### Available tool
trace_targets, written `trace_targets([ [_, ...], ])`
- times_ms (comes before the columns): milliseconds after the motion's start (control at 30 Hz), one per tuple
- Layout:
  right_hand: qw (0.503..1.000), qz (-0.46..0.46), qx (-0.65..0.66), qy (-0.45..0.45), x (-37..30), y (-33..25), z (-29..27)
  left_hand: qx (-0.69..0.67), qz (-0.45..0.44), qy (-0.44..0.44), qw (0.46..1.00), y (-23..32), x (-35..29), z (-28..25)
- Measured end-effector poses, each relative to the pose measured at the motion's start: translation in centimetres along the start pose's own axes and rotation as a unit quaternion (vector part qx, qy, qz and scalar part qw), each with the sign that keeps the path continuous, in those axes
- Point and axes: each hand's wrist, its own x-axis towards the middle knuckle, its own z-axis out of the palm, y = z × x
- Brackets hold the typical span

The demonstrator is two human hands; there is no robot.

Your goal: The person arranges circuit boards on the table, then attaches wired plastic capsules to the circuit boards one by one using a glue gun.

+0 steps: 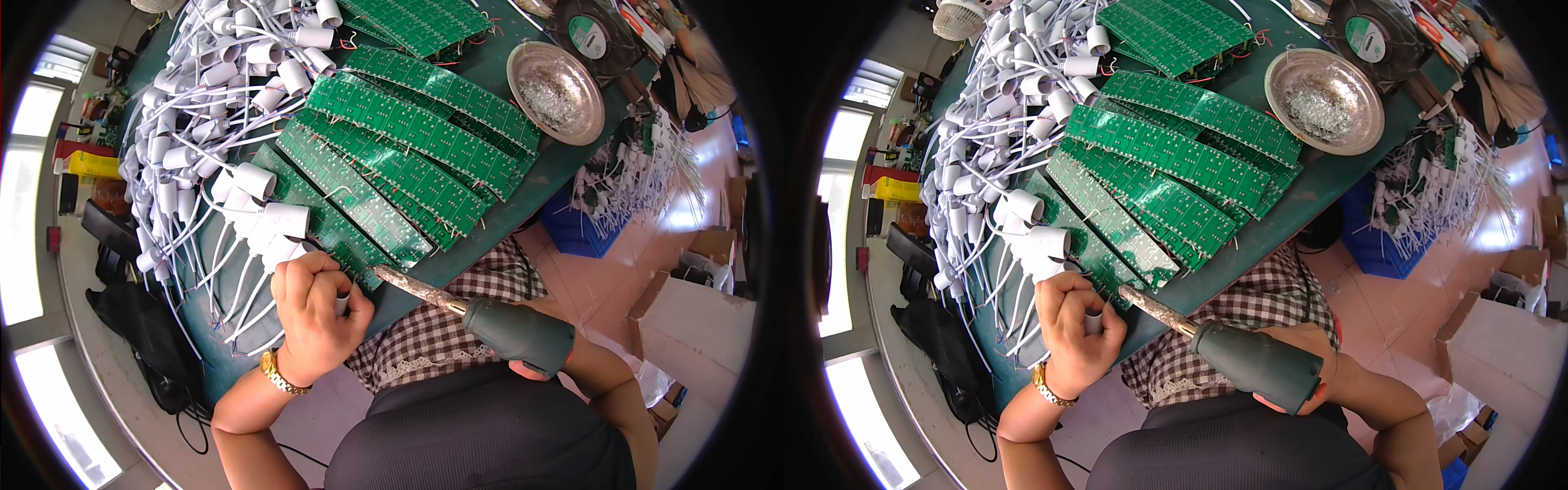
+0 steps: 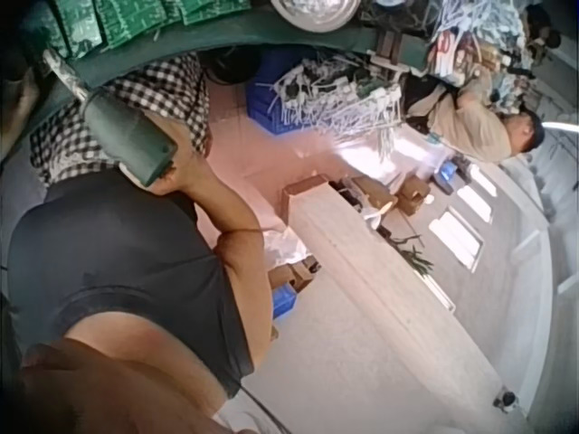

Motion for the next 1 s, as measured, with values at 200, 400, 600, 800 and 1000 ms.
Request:
trace_targets([
  [200, 0.992, -0.075, -0.098, 0.008, 2.9, -4.3, -1.4, 0.033, 0.005, -0.009, 0.999, 0.2, -0.1, 0.3],
  [400, 0.969, 0.225, -0.028, -0.100, 1.5, -2.2, -1.1, 0.044, 0.018, -0.006, 0.999, 0.3, 0.0, 0.3],
  [600, 0.992, 0.123, 0.037, -0.009, 0.5, -1.0, -0.6, 0.018, -0.006, -0.011, 1.000, 0.3, 0.2, 0.3],
  [800, 0.876, 0.242, 0.393, 0.138, -1.5, -2.3, -1.1, 0.012, -0.009, -0.010, 1.000, 0.2, 0.1, 0.1],
  [1000, 0.989, 0.145, -0.024, -0.031, 2.1, -6.3, -2.1, 0.013, -0.011, -0.018, 1.000, 0.3, 0.2, 0.1],
])
